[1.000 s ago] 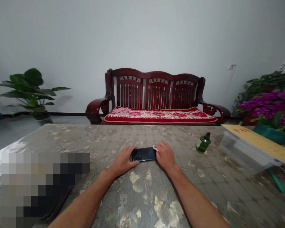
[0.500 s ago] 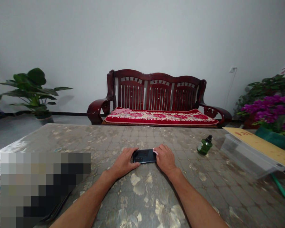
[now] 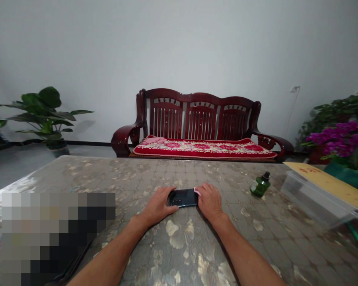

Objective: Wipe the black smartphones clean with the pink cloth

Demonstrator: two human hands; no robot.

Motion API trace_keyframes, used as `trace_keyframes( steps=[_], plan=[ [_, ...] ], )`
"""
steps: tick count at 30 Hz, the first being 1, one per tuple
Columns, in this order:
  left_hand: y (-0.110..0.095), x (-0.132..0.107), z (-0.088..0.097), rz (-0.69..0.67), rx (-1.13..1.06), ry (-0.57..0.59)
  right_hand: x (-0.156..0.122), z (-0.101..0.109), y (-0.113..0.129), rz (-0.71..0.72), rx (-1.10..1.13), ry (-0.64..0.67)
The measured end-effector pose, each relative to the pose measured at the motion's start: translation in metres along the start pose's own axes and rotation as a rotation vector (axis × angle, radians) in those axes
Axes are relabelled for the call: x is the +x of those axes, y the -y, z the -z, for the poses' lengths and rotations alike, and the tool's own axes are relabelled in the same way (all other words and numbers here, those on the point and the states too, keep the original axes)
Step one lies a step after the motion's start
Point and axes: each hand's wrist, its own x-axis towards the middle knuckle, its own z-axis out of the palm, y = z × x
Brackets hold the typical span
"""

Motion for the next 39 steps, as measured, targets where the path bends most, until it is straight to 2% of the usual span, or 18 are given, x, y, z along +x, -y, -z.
trace_keyframes(
  steps=[5,11,17,23,29,35,39],
  plan=[
    [0.002,0.0,-0.002,0.011,0.001,-0.005,0.0,0.002,0.0,0.118,0.027,0.03],
    [-0.003,0.0,0.001,0.021,0.007,0.018,0.002,0.001,-0.007,-0.008,-0.021,0.008],
    [-0.003,0.0,0.0,0.017,-0.001,0.006,0.001,0.002,-0.001,0.13,0.026,0.046],
    [-0.004,0.003,0.001,0.033,-0.025,0.018,0.008,0.0,-0.005,0.004,-0.016,0.038],
    [-0.004,0.005,0.001,0.038,-0.04,0.043,0.008,0.002,0.011,0.162,0.04,0.088],
    [-0.003,0.004,0.0,0.052,-0.035,0.041,0.009,0.001,0.002,0.032,-0.015,0.062],
    [-0.003,0.004,-0.001,0.052,-0.042,0.027,0.006,-0.003,0.001,0.067,-0.014,0.04]
  ],
)
